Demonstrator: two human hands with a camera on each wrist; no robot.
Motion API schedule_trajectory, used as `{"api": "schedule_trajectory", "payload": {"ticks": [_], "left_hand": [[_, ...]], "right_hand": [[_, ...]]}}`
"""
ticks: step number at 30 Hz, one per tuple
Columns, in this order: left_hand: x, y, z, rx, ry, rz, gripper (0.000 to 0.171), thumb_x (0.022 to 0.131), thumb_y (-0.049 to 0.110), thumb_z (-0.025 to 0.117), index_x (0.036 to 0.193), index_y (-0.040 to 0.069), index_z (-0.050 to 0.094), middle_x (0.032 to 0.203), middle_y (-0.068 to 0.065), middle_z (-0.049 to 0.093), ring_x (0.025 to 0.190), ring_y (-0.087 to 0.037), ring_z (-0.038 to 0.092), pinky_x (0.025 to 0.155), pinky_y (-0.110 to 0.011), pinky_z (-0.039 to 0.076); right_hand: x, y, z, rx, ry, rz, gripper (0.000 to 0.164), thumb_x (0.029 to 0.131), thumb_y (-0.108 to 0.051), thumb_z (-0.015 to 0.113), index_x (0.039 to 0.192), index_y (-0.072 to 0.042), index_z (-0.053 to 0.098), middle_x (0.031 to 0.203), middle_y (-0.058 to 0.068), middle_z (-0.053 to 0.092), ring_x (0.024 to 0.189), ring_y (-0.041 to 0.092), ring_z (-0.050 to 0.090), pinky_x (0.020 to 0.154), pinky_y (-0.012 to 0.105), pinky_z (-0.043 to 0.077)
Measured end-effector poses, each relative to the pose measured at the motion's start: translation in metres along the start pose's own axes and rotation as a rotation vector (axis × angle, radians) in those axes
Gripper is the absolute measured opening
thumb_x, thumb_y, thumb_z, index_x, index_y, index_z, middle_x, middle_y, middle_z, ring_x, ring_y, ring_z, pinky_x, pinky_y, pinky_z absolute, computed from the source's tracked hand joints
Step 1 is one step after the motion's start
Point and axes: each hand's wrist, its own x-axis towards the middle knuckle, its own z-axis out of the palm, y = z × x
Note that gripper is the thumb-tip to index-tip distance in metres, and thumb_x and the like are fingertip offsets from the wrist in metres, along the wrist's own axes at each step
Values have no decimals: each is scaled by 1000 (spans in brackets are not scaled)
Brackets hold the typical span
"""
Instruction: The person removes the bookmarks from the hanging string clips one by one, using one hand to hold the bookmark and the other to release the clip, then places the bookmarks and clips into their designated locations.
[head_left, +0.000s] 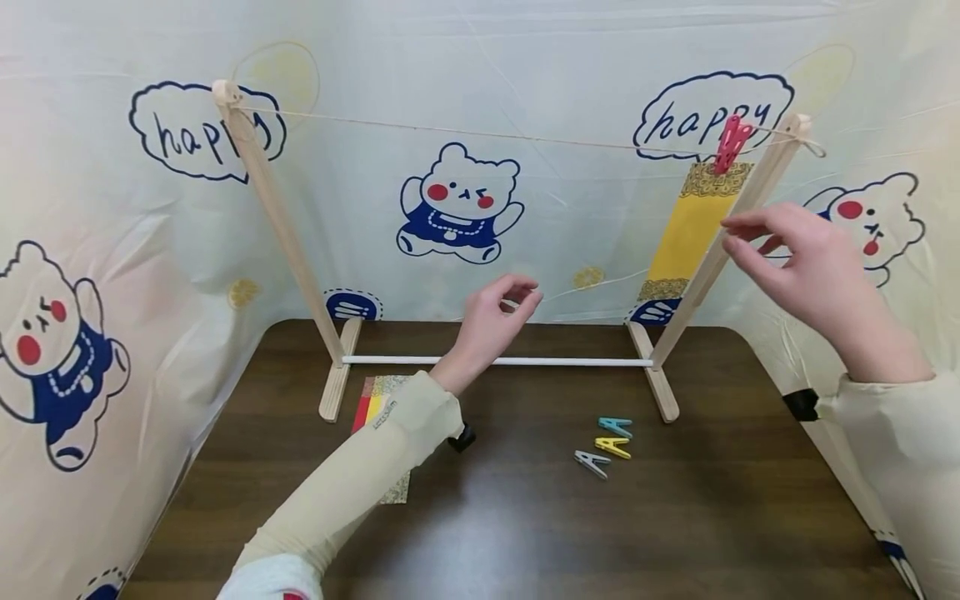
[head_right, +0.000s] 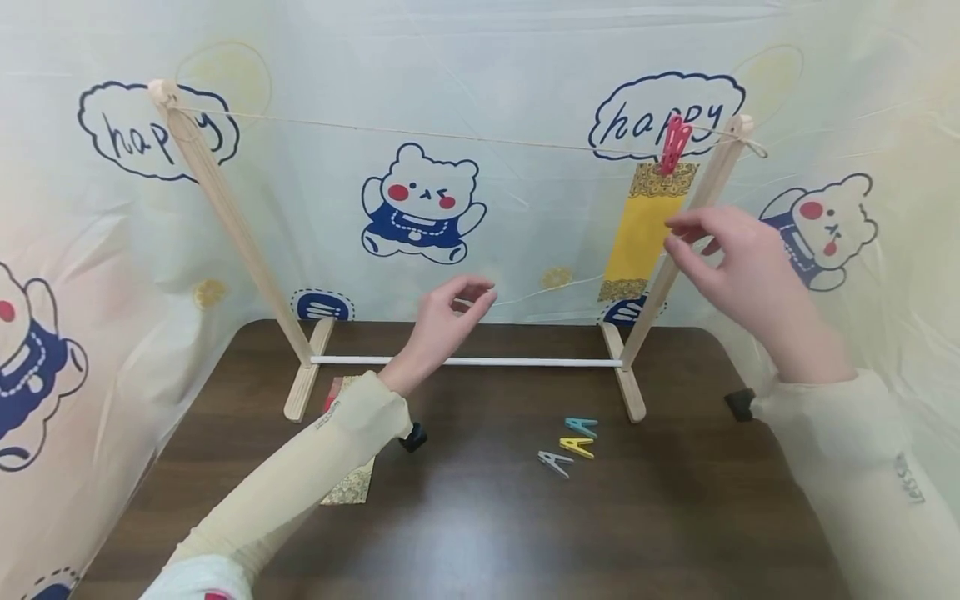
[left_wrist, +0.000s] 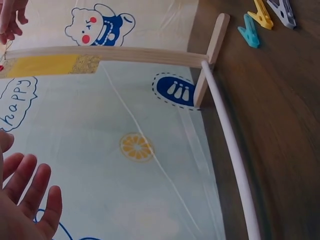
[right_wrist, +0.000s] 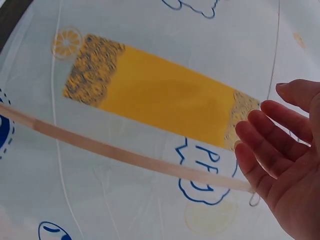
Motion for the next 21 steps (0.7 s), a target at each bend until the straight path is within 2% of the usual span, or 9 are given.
{"api": "schedule_trajectory", "payload": {"ticks": [6,12,16,17,21], "left_hand": [[13,3,10,-25,-16,14,22,102,22,70,118,8,73,109,-5,74,97,-15,67,84,-33,60],[23,7,25,-100,-47,23,22,102,20,70,119,7,74,111,-6,74,99,-15,67,85,-28,60],[31,11,36,-148,-50,15,22,102,19,69,119,6,73,112,-6,74,99,-16,67,84,-26,59],[32,12,39,-160,-49,13,22,102,18,69,120,6,73,112,-7,74,100,-16,66,85,-27,59],[37,17,51,-201,-43,11,24,102,18,69,121,4,72,114,-8,74,101,-16,66,86,-30,59]], "right_hand": [[16,5,-11,-16,22,36,28,100,-10,69,126,2,70,121,24,69,90,-23,41,77,0,32],[30,7,-21,-19,88,35,30,102,-14,67,129,0,69,124,24,68,92,-22,44,79,-1,34],[41,7,-27,-9,91,99,36,105,-24,64,134,-3,67,134,22,65,94,-20,44,83,0,36],[44,7,-28,-5,88,121,37,105,-26,63,135,-5,66,135,19,65,94,-19,44,84,0,37],[59,5,-31,49,119,162,40,104,-28,65,136,-4,66,120,-13,65,98,-13,47,85,4,37]]}}
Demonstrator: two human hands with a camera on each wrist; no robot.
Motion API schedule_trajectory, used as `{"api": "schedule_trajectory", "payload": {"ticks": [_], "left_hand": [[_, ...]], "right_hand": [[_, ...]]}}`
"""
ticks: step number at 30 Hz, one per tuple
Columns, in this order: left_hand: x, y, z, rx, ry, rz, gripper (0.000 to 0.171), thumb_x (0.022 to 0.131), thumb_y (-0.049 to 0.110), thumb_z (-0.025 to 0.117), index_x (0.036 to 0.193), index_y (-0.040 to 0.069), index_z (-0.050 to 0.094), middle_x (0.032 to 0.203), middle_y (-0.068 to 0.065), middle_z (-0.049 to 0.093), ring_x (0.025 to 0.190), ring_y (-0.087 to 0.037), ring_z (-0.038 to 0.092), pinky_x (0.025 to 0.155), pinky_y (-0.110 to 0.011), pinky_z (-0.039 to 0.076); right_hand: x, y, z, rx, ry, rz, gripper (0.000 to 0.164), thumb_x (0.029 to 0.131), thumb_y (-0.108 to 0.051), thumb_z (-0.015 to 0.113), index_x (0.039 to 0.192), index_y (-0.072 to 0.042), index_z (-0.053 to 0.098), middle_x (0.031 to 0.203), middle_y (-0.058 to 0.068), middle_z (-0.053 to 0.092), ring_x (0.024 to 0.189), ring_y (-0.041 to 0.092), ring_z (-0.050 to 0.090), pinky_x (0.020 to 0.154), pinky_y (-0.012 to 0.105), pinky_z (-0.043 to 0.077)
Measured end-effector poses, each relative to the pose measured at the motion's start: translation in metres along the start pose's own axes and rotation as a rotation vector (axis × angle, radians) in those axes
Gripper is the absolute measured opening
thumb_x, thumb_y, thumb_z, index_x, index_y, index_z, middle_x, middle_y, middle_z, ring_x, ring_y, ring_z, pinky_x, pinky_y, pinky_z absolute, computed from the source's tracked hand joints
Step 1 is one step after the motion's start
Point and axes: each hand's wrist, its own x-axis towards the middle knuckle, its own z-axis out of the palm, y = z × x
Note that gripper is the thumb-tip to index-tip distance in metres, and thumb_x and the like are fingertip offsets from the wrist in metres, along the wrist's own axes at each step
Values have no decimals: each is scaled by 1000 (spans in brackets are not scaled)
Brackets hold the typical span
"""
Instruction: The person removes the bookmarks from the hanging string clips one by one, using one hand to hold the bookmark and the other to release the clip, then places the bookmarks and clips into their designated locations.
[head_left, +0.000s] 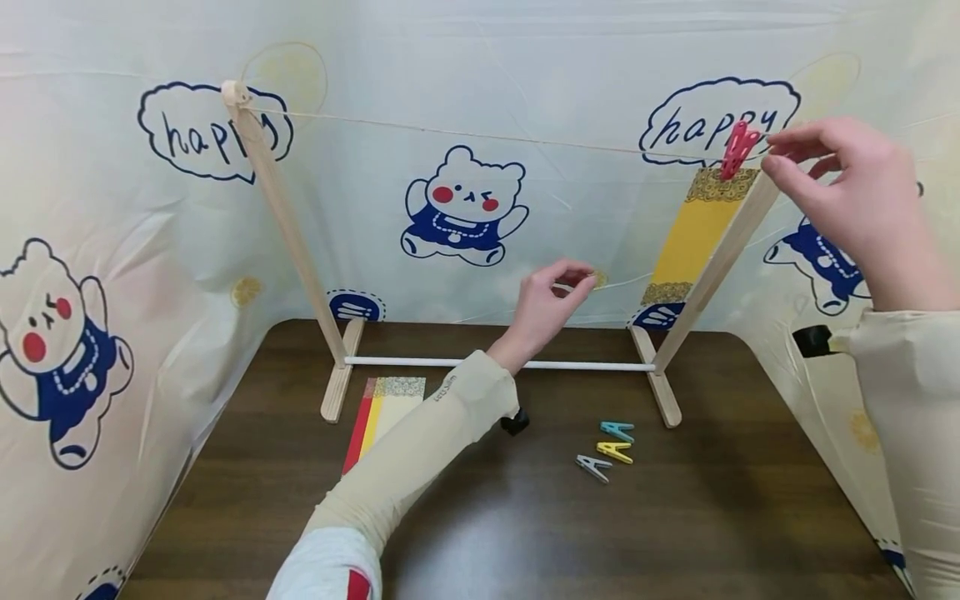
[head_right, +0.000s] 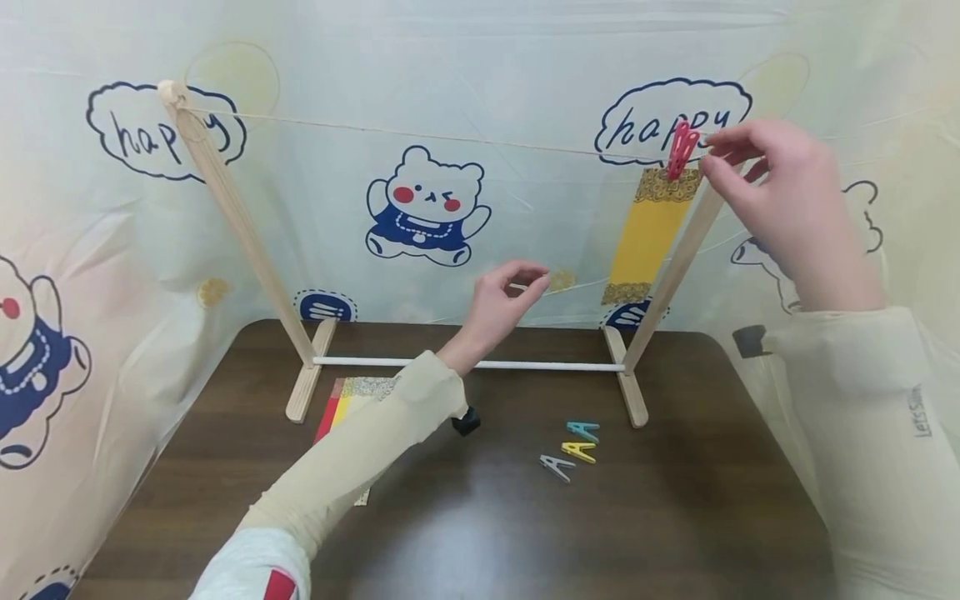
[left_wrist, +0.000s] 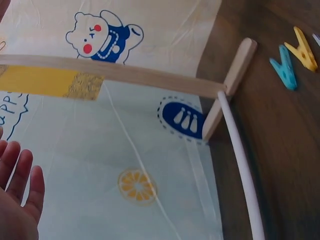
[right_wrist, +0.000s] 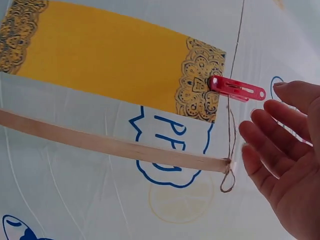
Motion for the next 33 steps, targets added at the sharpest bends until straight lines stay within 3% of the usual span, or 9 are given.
{"api": "schedule_trajectory", "payload": {"ticks": [3,5,8,11,15,24,29,33], "left_hand": [[5,0,13,-9,-8,11,23,103,19,69,121,5,72,114,-7,74,100,-15,66,86,-26,58],[7,-1,20,2,-20,32,22,102,18,69,120,5,72,112,-8,75,99,-14,67,85,-24,58],[9,-3,31,28,-38,57,20,101,15,70,118,5,73,109,-8,75,96,-13,68,83,-20,57],[13,-2,41,38,-51,41,21,101,16,71,118,5,73,107,-7,75,95,-9,68,82,-18,57],[23,2,54,22,-44,8,24,101,19,71,121,6,72,110,-5,74,96,-6,66,83,-14,54],[36,11,72,15,12,5,23,101,17,72,121,6,71,111,-6,72,96,-6,65,84,-11,52],[40,13,83,10,22,-3,22,101,17,71,120,5,70,109,-6,72,95,-6,64,82,-10,51],[42,17,90,0,32,-21,23,100,16,72,119,4,70,107,-8,71,92,-7,63,79,-10,52]], "right_hand": [[10,1,0,45,26,13,40,103,-28,67,135,-5,68,110,-31,55,100,-9,49,84,10,37],[16,1,1,47,17,32,41,102,-31,67,136,-7,68,111,-28,57,101,-8,49,84,11,37],[23,1,2,30,-34,85,44,102,-36,66,140,-13,66,125,-15,65,101,-7,47,83,11,37],[27,3,1,29,-93,148,45,103,-39,65,144,-22,64,141,-7,61,103,-5,45,82,10,38],[32,7,-2,80,-115,202,42,102,-36,67,144,-31,63,147,-11,57,106,-3,44,83,9,40],[42,-6,-4,50,-175,156,46,101,-36,69,146,-33,62,144,-12,59,118,3,43,103,16,40],[44,-9,-5,101,-196,155,48,103,-33,66,150,-31,57,154,-8,53,130,3,54,114,20,39],[45,-7,-5,60,-248,144,49,105,-36,62,152,-26,55,156,-1,53,137,16,55,115,23,38]]}}
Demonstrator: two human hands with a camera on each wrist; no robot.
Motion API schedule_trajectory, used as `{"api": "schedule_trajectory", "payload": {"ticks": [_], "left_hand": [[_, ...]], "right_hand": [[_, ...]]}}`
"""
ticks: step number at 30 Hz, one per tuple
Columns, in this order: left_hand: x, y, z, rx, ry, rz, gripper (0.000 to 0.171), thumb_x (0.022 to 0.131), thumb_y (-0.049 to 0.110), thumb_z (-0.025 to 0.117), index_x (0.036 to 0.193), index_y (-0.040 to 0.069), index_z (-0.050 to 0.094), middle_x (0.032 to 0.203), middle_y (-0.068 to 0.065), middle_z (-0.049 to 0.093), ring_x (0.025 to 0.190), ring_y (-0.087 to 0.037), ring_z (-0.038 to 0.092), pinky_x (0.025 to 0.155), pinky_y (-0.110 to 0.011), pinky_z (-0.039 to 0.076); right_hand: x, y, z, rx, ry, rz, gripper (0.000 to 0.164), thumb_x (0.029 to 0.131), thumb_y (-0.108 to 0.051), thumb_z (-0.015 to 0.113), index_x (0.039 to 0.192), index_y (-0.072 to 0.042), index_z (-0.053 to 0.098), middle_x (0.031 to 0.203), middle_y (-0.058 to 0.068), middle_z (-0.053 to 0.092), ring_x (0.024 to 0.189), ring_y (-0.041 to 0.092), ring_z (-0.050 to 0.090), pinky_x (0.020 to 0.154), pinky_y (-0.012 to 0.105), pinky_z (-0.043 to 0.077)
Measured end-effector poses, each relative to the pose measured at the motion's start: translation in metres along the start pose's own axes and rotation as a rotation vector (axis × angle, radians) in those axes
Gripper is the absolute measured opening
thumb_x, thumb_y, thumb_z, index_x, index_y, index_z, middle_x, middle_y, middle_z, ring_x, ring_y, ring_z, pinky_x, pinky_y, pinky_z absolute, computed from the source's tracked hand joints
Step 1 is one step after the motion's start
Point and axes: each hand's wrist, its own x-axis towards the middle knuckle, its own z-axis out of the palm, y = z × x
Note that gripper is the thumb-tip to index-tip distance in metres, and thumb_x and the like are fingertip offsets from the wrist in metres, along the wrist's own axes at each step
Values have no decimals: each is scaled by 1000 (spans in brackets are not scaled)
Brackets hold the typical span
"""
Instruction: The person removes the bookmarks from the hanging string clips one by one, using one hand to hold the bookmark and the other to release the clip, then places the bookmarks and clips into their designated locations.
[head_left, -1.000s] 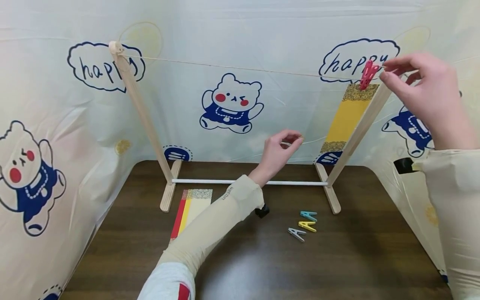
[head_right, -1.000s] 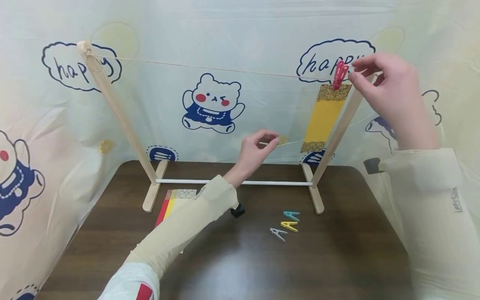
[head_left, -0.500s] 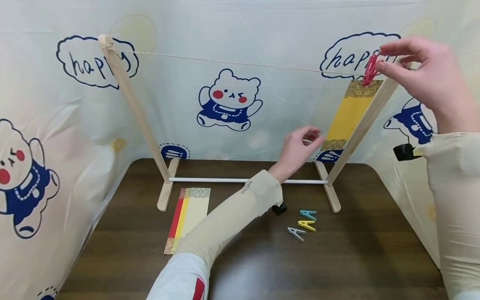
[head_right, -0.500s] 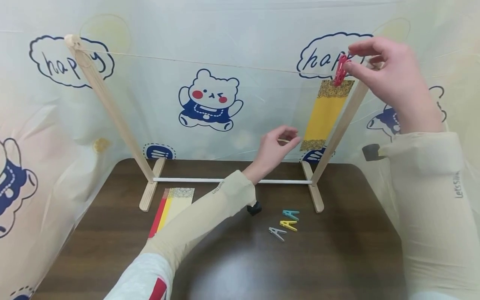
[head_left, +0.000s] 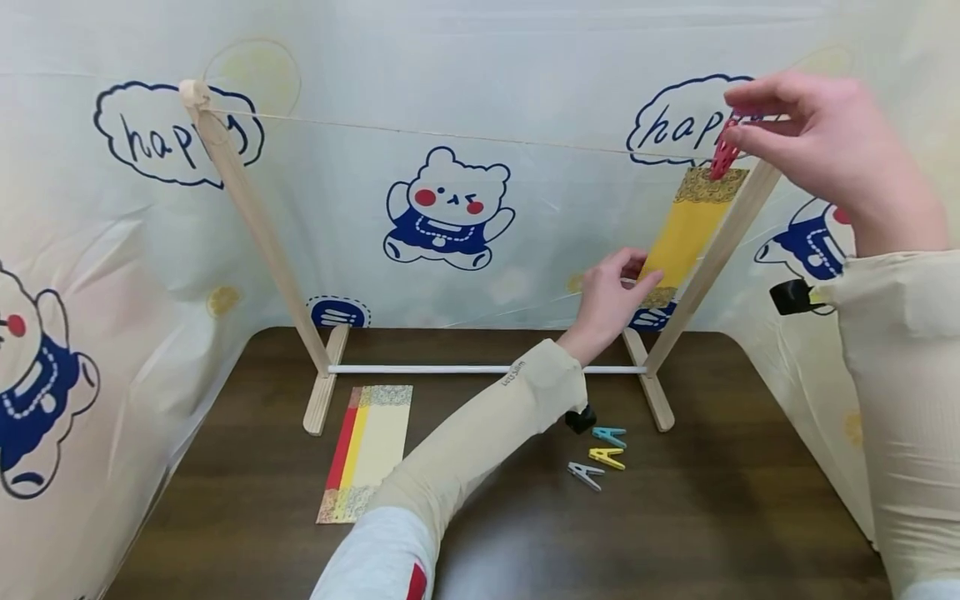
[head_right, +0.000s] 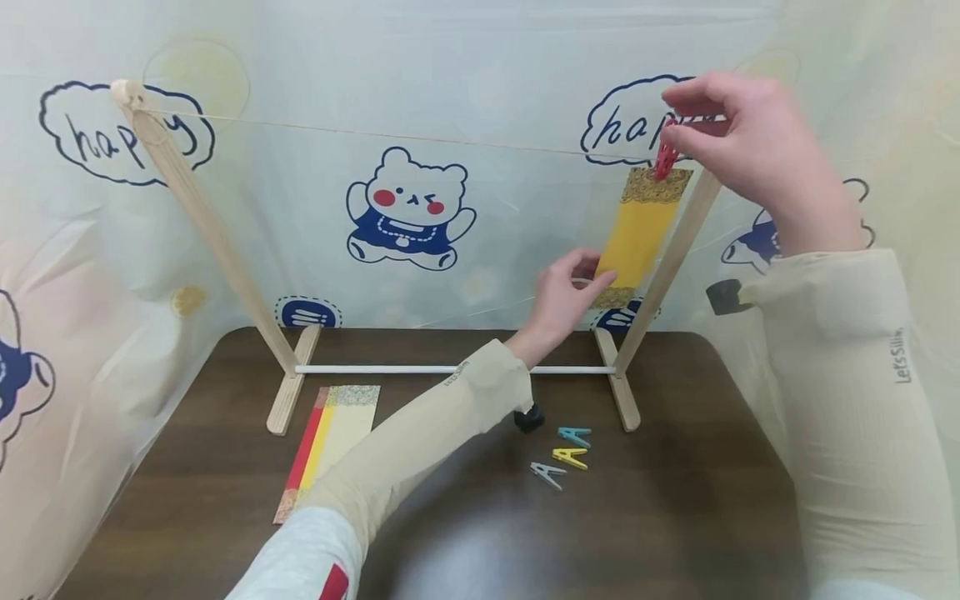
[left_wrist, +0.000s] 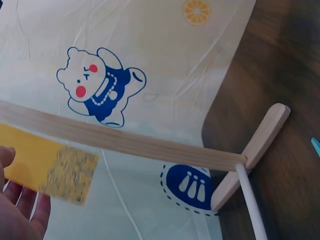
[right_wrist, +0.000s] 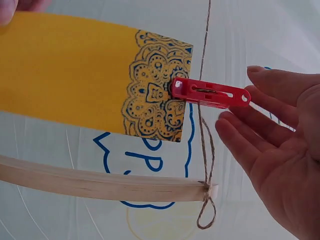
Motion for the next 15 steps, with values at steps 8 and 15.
{"api": "schedule_trajectory", "payload": {"ticks": [8,15], "left_hand": [[4,4,6,11,-8,-20,22,103,14,67,123,5,69,105,-6,72,90,-7,64,78,-10,51],[9,0,7,29,-11,-4,14,103,11,67,113,5,74,102,-6,76,86,-7,64,76,-10,50]], "right_hand": [[4,7,2,4,-70,-2,51,106,-32,61,153,-16,52,129,-5,65,110,-1,59,111,20,42],[4,12,-4,163,-77,21,43,103,-24,67,146,-21,62,111,-22,68,103,-5,60,113,18,39]]}}
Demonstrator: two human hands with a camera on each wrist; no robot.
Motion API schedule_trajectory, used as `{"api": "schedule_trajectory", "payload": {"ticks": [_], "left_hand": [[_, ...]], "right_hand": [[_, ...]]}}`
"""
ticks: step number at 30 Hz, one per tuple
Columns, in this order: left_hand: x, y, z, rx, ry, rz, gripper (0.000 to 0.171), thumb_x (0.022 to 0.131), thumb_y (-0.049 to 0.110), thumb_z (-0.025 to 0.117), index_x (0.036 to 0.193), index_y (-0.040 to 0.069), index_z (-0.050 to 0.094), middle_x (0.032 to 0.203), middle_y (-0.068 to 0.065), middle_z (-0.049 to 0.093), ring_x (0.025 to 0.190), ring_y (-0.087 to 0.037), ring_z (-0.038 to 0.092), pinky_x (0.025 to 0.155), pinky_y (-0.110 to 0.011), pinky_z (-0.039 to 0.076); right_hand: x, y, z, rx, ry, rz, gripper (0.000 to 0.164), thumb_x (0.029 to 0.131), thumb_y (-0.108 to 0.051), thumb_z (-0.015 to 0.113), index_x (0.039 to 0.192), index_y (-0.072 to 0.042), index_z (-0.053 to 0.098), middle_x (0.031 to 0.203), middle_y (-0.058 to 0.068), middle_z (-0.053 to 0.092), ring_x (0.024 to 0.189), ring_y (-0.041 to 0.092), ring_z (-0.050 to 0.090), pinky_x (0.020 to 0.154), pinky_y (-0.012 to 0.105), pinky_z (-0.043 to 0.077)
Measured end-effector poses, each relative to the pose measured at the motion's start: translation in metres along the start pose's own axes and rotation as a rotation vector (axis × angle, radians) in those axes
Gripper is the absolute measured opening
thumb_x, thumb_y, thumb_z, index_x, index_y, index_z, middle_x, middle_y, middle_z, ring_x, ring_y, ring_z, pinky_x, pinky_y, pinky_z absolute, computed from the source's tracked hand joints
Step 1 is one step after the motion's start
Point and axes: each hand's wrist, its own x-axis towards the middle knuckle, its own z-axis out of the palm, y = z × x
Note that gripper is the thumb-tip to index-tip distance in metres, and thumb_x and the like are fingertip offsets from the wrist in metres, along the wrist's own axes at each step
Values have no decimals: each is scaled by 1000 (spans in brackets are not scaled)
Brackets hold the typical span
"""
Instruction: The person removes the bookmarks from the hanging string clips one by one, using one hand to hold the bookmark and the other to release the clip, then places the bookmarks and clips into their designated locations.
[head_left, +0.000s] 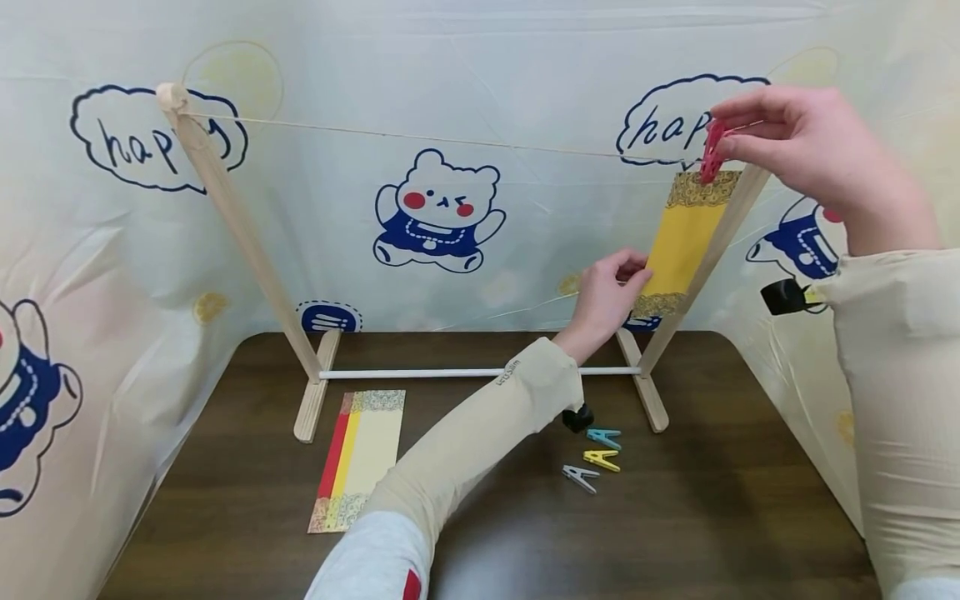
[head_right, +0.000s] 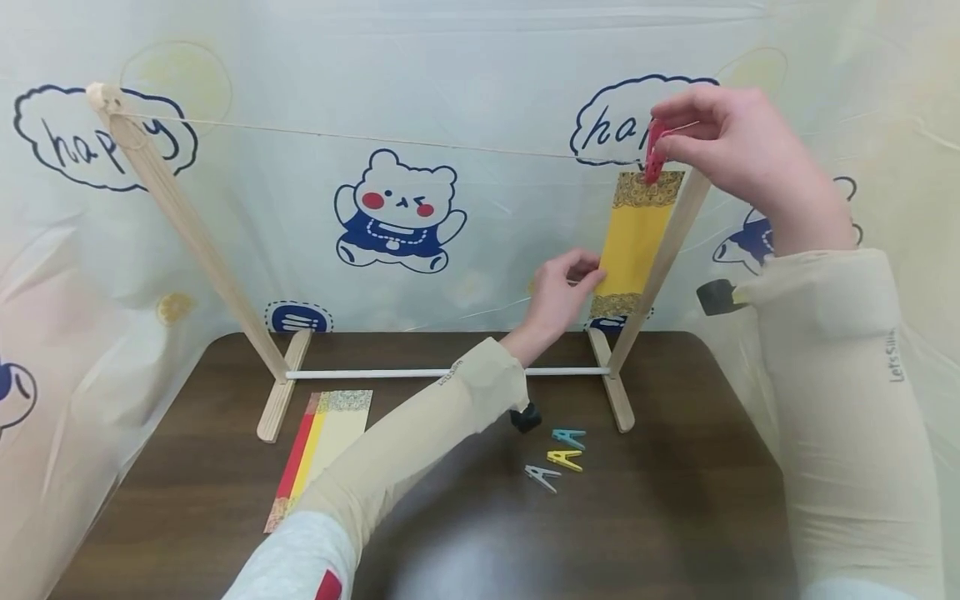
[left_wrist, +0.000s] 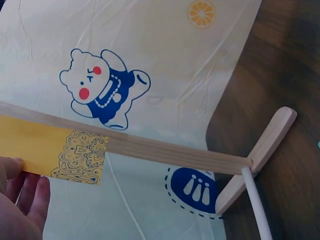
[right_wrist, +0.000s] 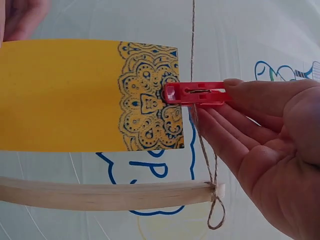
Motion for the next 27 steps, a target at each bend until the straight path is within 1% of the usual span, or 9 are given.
{"api": "schedule_trajectory", "payload": {"ticks": [3,4,6,9,10,11,20,23,27], "left_hand": [[0,-3,-4,-7,15,1,14,102,12,68,113,5,75,102,-6,76,85,-7,65,76,-11,50],[0,-3,-5,-9,18,2,14,102,12,68,113,5,75,102,-7,76,85,-7,65,75,-11,50],[-1,-3,-7,-10,22,-3,15,102,12,68,113,5,75,101,-6,76,85,-7,64,75,-12,51],[-1,-2,-11,-2,25,-17,14,102,13,68,113,7,76,101,-3,76,85,-4,63,75,-12,52],[-1,-1,-12,2,26,-21,14,102,13,68,113,7,76,101,-3,76,85,-4,63,75,-12,52],[-2,-1,-14,8,27,-24,15,102,13,68,113,7,76,102,-3,75,85,-4,63,75,-12,51],[-3,0,-19,15,21,-15,14,102,12,68,112,6,76,101,-4,75,84,-6,63,75,-13,51],[-5,-1,-20,33,8,-12,14,102,12,68,112,6,76,101,-4,75,84,-6,63,75,-12,51],[-7,2,-21,59,-13,3,14,102,12,69,113,6,76,102,-4,76,84,-5,63,75,-11,51]], "right_hand": [[-1,-1,0,18,11,32,40,103,-26,67,143,-26,64,110,-22,69,108,1,57,125,36,28],[-1,-1,1,28,14,35,40,103,-25,67,143,-26,64,110,-22,69,108,2,57,125,36,28],[0,-1,2,61,20,17,40,102,-20,68,142,-24,65,109,-19,69,105,1,60,118,23,36],[2,-3,4,137,31,-13,42,100,-10,68,140,-22,64,108,-14,69,100,1,64,94,6,46],[3,-4,5,162,38,-25,42,100,-6,68,138,-21,64,107,-13,68,98,1,65,85,4,48],[4,-5,6,186,47,-37,41,99,-3,68,136,-20,64,106,-11,68,96,2,66,81,4,49],[-1,-11,18,202,243,-87,22,95,-3,73,109,-17,66,99,-13,69,93,3,65,84,8,48],[-2,-11,22,251,264,-97,21,93,0,75,105,-15,66,97,-11,71,91,4,67,83,9,49],[-2,-12,21,336,274,-78,22,92,-1,75,107,-13,64,100,-7,72,95,6,68,86,10,50]]}}
